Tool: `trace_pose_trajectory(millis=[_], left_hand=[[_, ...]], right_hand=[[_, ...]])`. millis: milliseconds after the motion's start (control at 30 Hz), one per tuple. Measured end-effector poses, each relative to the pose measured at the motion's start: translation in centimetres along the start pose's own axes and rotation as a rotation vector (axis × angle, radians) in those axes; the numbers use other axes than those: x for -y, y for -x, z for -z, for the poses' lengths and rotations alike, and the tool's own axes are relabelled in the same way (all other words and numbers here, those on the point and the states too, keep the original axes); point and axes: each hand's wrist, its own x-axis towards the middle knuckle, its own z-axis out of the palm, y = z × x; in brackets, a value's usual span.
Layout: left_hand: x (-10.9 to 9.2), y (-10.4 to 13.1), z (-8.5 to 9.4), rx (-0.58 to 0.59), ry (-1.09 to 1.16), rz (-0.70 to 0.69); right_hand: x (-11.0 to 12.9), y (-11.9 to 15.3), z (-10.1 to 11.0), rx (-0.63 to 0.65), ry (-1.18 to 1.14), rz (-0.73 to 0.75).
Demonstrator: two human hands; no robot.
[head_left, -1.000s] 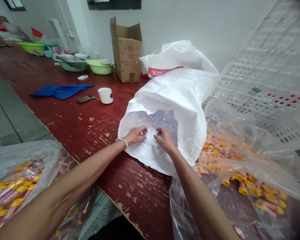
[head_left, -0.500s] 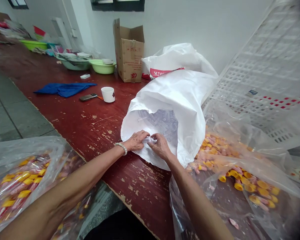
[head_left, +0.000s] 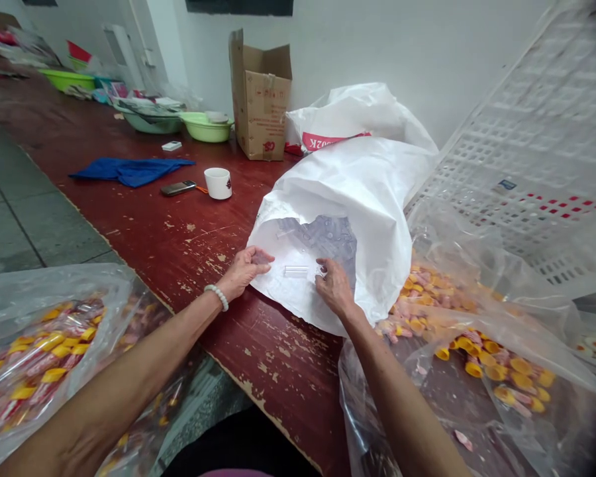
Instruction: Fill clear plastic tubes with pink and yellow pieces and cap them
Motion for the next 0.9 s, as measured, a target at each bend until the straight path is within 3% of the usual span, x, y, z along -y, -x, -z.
trace_pose_trajectory(millis=[167,233,400,467,533,600,667,800,900], left_hand=[[0.2,1.1,1.3,0.015,-0.711,-0.194],[0.0,1.3,1.8,0.036,-0.784,-0.232],[-0.9,1.1,2.3,0.060,-0.736,-0.131],[-1.4,0.9,1.9,0.009,-0.523,-0.054],[-1.8,0.6,1.1,-0.011,-0.119,0.093],[-2.3,0.5,0.1,0.065,0.314,0.285],[-2.7,0.6,-0.8,0.218,0.606,0.460],[-2.8,1.3,-1.9,0.508,0.910,0.646],[-2.3,1.9,-2.1,0.541,1.004,0.664]], right_hand=[[2.0,-1.1,-1.8,0.079,0.158,0.162],[2.7,-1.7,-2.4,0.134,0.201,0.196],[2.6,-1.9,-2.6,0.165,0.228,0.207],[2.4,-1.3,-2.3,0.157,0.216,0.235],[2.4,-0.4,-2.1,0.104,0.161,0.320],[2.8,0.7,-1.9,0.013,0.073,0.411],[3.3,1.6,-1.7,-0.049,-0.013,0.457],[3.9,2.6,-1.0,-0.030,-0.136,0.487],[3.9,2.9,-0.6,0.018,-0.217,0.505]])
